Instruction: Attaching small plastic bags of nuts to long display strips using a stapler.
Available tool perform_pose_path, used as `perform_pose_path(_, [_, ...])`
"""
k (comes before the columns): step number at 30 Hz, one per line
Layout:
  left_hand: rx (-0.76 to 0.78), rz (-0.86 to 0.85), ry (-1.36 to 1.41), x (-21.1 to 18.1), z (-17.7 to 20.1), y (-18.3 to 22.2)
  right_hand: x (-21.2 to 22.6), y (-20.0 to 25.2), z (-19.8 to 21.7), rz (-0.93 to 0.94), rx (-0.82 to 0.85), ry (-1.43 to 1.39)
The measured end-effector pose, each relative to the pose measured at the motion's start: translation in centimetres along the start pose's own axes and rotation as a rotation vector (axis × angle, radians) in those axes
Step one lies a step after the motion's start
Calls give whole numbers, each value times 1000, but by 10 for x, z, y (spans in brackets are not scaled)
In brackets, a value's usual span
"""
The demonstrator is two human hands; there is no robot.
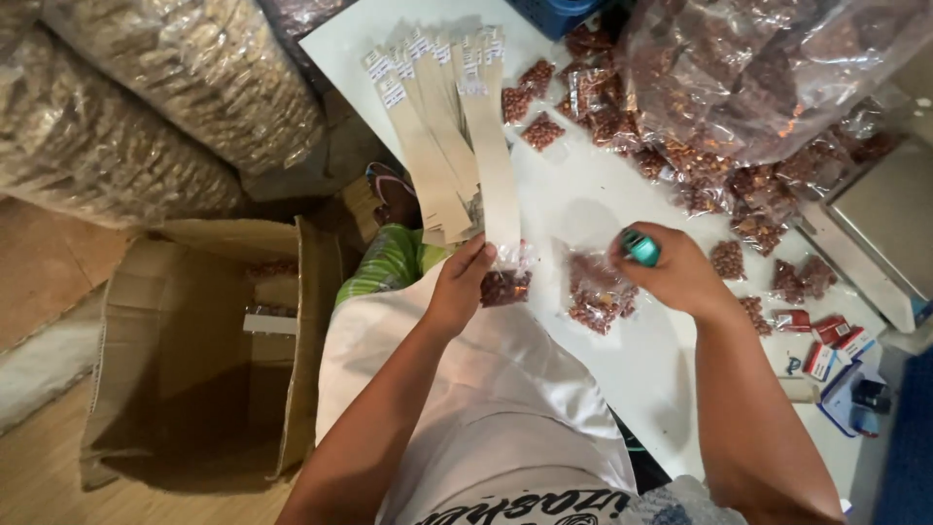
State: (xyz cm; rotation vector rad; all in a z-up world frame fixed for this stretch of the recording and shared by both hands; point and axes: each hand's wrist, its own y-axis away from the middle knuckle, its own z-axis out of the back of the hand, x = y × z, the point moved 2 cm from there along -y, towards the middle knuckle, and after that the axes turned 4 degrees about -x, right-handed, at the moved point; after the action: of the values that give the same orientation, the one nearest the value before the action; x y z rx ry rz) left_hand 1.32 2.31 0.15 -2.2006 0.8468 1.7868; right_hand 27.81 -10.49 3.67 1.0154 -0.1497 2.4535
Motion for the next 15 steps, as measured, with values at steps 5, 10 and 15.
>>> perform_pose_path(5, [31, 7, -15, 78, 20, -27, 80, 6, -22, 154, 189, -231])
perform_pose_path(10, [-9, 19, 12, -6, -22, 16, 82, -10, -57, 95, 29, -302])
perform_pose_path(15, [-10, -180, -150, 87, -4, -22, 75, -13, -58, 92, -31, -312])
